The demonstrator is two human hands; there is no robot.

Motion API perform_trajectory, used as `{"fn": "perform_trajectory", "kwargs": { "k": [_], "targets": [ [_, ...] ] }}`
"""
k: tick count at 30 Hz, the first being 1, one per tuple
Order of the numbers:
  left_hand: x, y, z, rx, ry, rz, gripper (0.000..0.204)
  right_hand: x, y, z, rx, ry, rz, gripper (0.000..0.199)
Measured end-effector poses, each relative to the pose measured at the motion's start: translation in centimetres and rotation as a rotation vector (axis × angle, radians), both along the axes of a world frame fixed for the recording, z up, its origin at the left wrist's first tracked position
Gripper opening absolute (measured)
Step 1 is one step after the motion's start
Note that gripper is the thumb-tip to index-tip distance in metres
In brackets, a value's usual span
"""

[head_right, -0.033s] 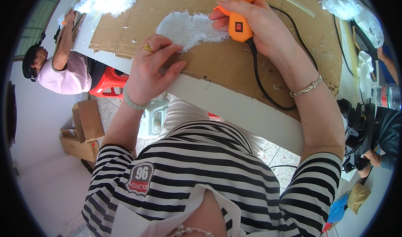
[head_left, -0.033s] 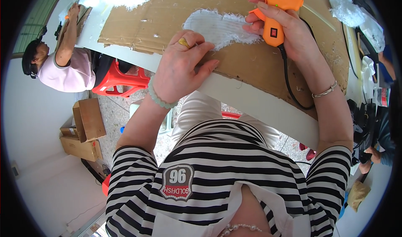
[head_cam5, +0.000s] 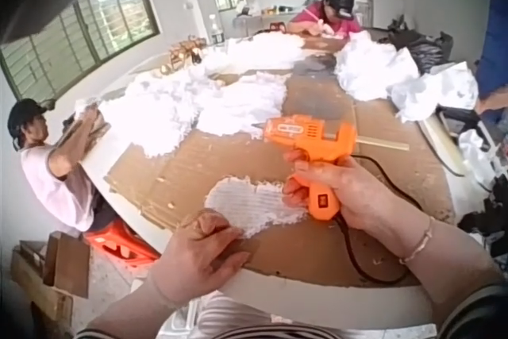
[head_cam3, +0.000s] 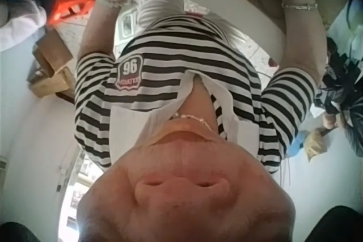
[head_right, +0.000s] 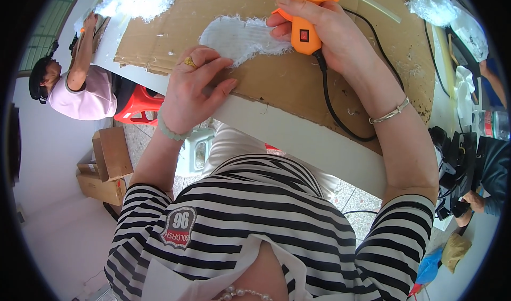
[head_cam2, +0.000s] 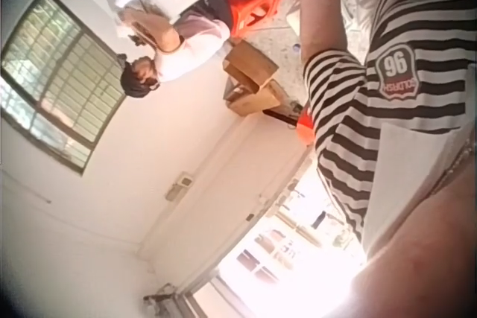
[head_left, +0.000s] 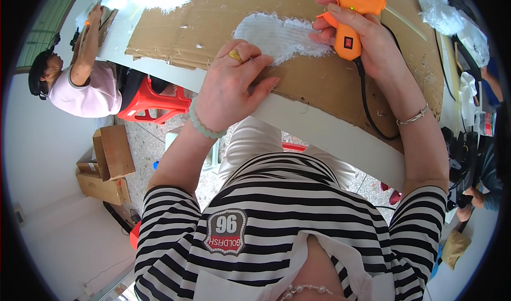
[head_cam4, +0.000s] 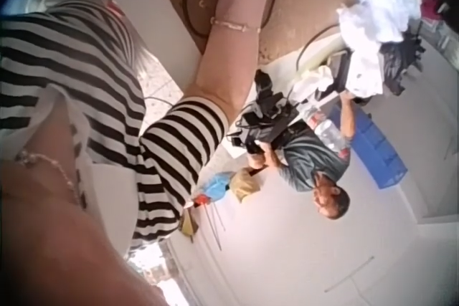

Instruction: Using a hot glue gun to attach synthetic stuffing material to cardboard.

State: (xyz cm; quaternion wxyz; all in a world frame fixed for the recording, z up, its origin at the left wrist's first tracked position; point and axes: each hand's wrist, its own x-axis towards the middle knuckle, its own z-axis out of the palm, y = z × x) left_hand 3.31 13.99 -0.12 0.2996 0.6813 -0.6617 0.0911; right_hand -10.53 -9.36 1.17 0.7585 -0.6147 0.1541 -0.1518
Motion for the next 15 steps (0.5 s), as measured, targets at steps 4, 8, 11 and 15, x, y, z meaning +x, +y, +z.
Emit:
{"fn": "perform_trajectory", "kwargs": {
  "k": [4,8,11,15],
  "targets": [
    [-0.13,-0.20,0.03,-0.056,-0.039,-0.030,0.028,-0.08,0.38,0.31,-0.001,0.008,-0.017,0.044],
    [-0.58,0.05,0.09,-0.015,-0.068,0.003,0.027,0.01,0.48,0.47,0.006,0.030,-0.024,0.043],
    [-0.83,0.06,-0.01,-0.004,-0.078,0.011,0.028,-0.06,0.53,0.50,0.004,0.016,-0.009,0.043],
    [-0.90,0.04,-0.18,-0.005,-0.105,0.001,0.028,-0.14,0.58,0.41,-0.010,0.010,-0.007,0.043]
  ]
}}
